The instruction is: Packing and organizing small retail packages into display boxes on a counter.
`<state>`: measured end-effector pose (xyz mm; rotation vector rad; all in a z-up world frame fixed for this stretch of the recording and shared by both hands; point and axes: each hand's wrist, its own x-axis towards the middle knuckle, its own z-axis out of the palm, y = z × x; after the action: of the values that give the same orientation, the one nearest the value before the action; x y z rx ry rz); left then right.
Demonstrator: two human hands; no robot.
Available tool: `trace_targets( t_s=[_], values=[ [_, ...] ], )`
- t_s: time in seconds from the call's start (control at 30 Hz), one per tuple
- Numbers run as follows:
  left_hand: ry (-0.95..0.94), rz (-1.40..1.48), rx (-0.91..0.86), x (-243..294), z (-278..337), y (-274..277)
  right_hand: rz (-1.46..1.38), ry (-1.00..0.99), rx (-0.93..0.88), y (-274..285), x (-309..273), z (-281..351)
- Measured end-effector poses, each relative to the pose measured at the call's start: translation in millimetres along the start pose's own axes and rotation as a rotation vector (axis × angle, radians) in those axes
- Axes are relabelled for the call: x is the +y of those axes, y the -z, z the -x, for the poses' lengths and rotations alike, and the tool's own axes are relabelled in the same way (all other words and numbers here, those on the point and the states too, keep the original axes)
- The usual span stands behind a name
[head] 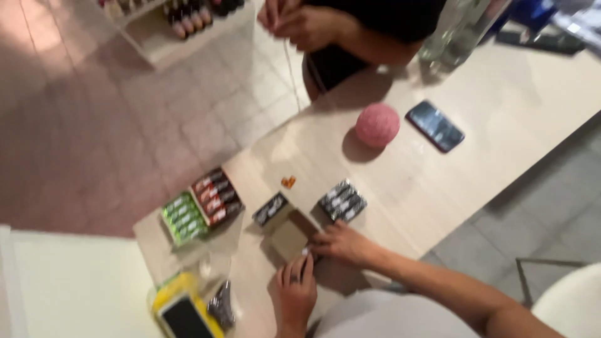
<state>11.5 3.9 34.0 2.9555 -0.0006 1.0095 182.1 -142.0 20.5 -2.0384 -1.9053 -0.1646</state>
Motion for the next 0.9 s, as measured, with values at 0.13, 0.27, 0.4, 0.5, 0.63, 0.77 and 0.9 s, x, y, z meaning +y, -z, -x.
trace_targets(
  t_s=[0.13, 0.27, 0.4, 0.5, 0.63, 0.77, 0.9],
  values=[
    [-0.021, 0.104, 0.088, -3, 2, -5, -0.066, 0.059, -0.005, -4, -1, 1],
    [-0.008, 0.042, 0.227, -2, -6, -13, -0.037, 0.045, -0.010, -1, -2, -3],
    [-0.010, 0.080, 0.116, -3, -10, 4, -0.100, 0.004, -0.001, 7, -1, 3],
    [0.006, 0.123, 0.082, -1, -29, 21, -0.096, -0.075, 0.047, 25, 13, 14],
    [0.012, 0.173, 0.081, -2, -33, 21, 0.020, -0.243, 0.129, 58, 32, 26],
    [0.039, 0.179, 0.053, -1, -24, 17, 0.046, -0.262, 0.114, 53, 44, 45],
    [0.006, 0.143, 0.066, -3, -34, 27, 0.006, -0.255, 0.181, 43, 45, 47]
  ],
)
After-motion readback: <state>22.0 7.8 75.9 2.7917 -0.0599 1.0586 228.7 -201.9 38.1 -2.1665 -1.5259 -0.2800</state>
